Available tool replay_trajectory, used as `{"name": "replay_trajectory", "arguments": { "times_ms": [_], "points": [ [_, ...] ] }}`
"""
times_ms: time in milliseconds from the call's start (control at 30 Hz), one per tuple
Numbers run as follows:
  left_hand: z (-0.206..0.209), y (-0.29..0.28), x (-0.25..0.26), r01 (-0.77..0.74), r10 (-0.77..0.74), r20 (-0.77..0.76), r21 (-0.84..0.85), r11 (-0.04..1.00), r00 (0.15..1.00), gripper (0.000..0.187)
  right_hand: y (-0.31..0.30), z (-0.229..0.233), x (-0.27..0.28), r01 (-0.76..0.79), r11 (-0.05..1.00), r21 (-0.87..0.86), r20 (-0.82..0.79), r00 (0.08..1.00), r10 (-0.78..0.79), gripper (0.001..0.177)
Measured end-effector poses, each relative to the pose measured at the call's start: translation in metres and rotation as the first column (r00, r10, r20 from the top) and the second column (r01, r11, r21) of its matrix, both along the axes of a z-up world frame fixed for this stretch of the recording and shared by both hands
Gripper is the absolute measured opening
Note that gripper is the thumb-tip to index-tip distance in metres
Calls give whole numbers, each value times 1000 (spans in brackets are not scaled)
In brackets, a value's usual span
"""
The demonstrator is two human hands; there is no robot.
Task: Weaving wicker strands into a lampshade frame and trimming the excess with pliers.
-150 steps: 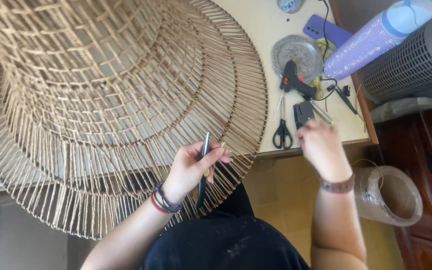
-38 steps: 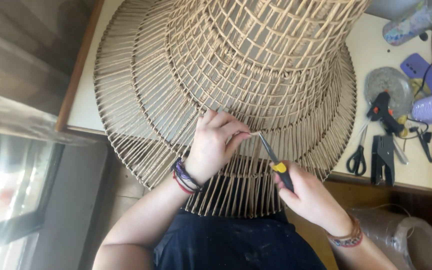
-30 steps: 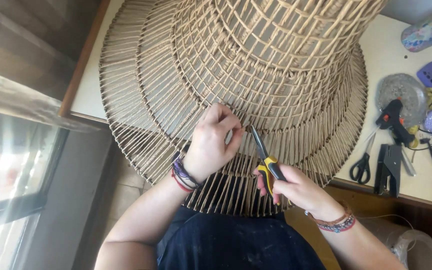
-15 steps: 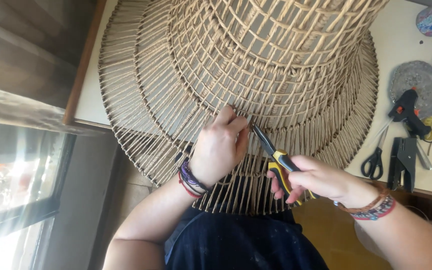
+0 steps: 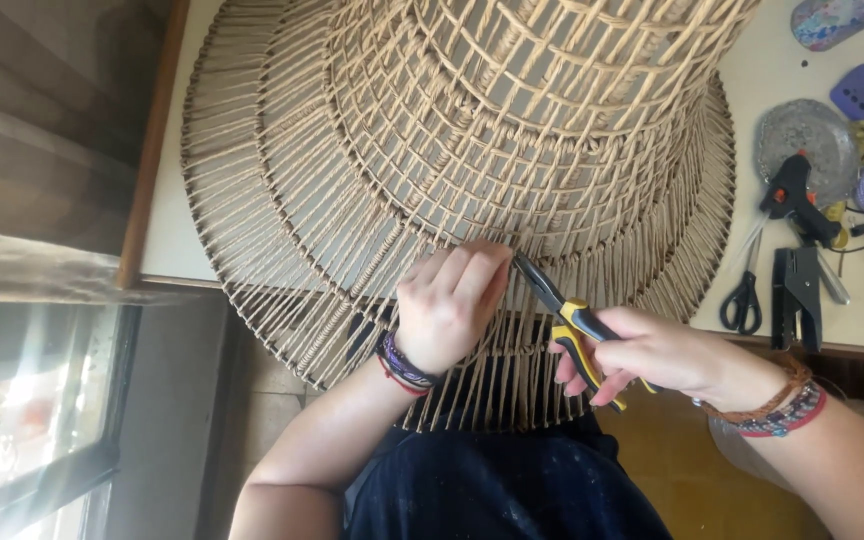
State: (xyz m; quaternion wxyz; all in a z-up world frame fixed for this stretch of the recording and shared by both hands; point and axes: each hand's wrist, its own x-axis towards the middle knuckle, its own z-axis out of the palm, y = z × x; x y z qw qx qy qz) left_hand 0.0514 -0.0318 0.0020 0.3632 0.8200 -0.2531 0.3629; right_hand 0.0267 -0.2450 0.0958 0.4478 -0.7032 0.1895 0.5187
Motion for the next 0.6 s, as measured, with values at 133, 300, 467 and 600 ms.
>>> {"name": "replay_trajectory", "arguments": {
  "times_ms": [133,300,467,600],
  "points": [
    [-8,10,3,63,-63,36,6,998,997,10,7,-5,-9,33,999,-13,44,998,-32,36],
    [-20,19,10,173,-172,62,-12,985,983,18,9,-11,-22,157,988,15,105,982,-157,36],
    [-31,14,13,203,-199,47,-107,973,979,8,2,-39,-35,-9,975,220,331,941,-66,39],
    [-35,15,13,192,-200,-11,-232,953,980,15,1,-54,-44,15,939,344,370,917,-150,33]
  ]
}}
